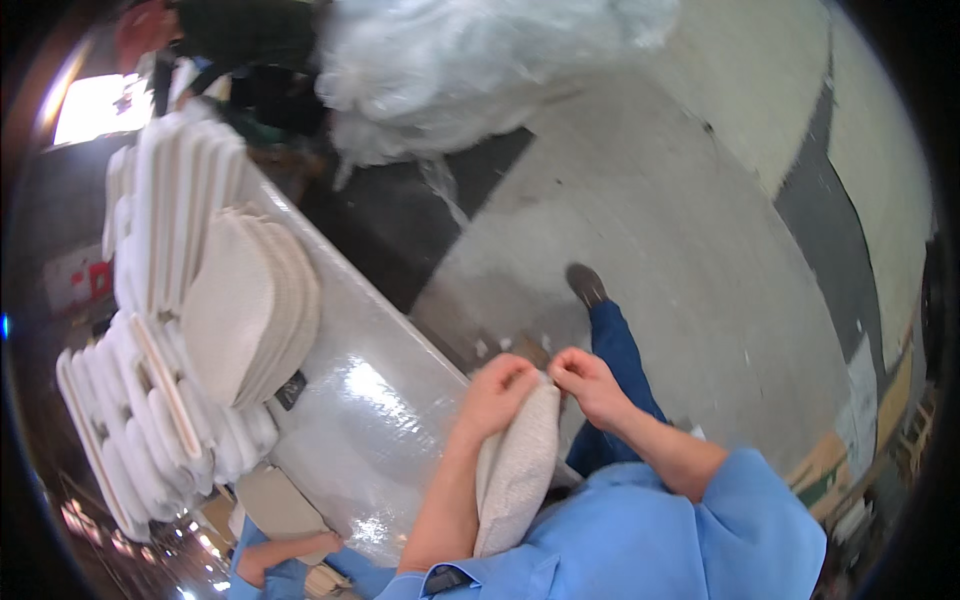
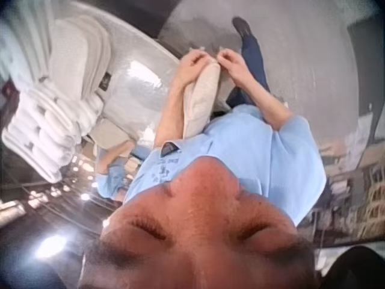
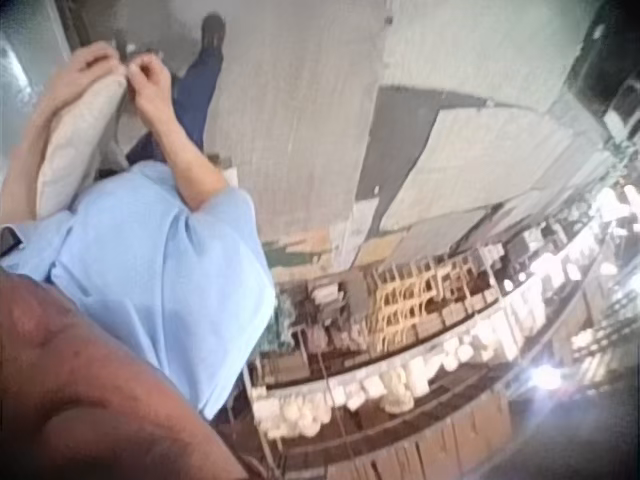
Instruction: The person folds beige cushion covers and inserts white foam inserts, then stacks the finished cushions on a table. The person handles the items one at a time, smoothing and aligning them before stacking.
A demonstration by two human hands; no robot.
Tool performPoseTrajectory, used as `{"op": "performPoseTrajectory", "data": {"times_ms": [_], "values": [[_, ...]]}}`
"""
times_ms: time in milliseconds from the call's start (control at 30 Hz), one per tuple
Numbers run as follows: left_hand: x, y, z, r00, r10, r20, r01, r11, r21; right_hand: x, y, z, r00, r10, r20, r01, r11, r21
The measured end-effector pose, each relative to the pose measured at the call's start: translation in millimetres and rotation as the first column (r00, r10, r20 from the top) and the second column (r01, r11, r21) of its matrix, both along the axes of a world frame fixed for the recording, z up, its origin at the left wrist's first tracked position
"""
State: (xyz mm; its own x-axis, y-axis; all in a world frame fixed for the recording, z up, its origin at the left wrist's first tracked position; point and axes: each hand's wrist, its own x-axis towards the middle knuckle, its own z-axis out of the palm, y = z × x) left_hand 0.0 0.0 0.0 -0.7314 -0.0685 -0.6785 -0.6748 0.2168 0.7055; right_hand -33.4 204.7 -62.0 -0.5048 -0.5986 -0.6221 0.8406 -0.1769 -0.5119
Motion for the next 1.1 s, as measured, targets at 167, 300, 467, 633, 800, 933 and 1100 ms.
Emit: {"op": "performPoseTrajectory", "data": {"times_ms": [167, 300, 467, 633, 800, 933, 1100], "values": [[-43.5, 2.0, 18.0, 0.904, -0.421, 0.069, 0.425, 0.903, -0.062, -1.7, -4.5, 9.5, 0.998, 0.005, -0.062, 0.002, 0.994, 0.106], [-72.3, -2.9, 17.7, 0.765, -0.539, 0.353, 0.492, 0.843, 0.219, -14.3, 6.7, 12.3, 0.996, 0.083, -0.023, -0.081, 0.992, 0.096], [-92.7, 6.4, 25.0, 0.650, -0.648, 0.396, 0.608, 0.757, 0.241, -21.3, 10.0, 13.3, 0.990, 0.123, -0.069, -0.117, 0.990, 0.084], [-90.1, 18.0, 27.8, 0.618, -0.675, 0.403, 0.681, 0.716, 0.154, -12.7, 18.4, 7.4, 0.992, 0.089, -0.086, -0.084, 0.995, 0.057], [-80.4, 25.8, 29.9, 0.624, -0.710, 0.326, 0.735, 0.675, 0.064, 34.1, 35.1, 19.4, 0.983, -0.111, 0.148, 0.114, 0.993, -0.017], [-84.3, 27.5, 48.0, 0.638, -0.722, 0.269, 0.749, 0.663, 0.004, 68.8, 7.4, 10.5, 0.830, -0.237, 0.505, 0.245, 0.968, 0.052], [-76.2, 45.7, 28.2, 0.533, -0.825, 0.188, 0.838, 0.482, -0.257, 82.4, 0.6, 3.3, 0.813, -0.196, 0.548, 0.253, 0.967, -0.030]]}}
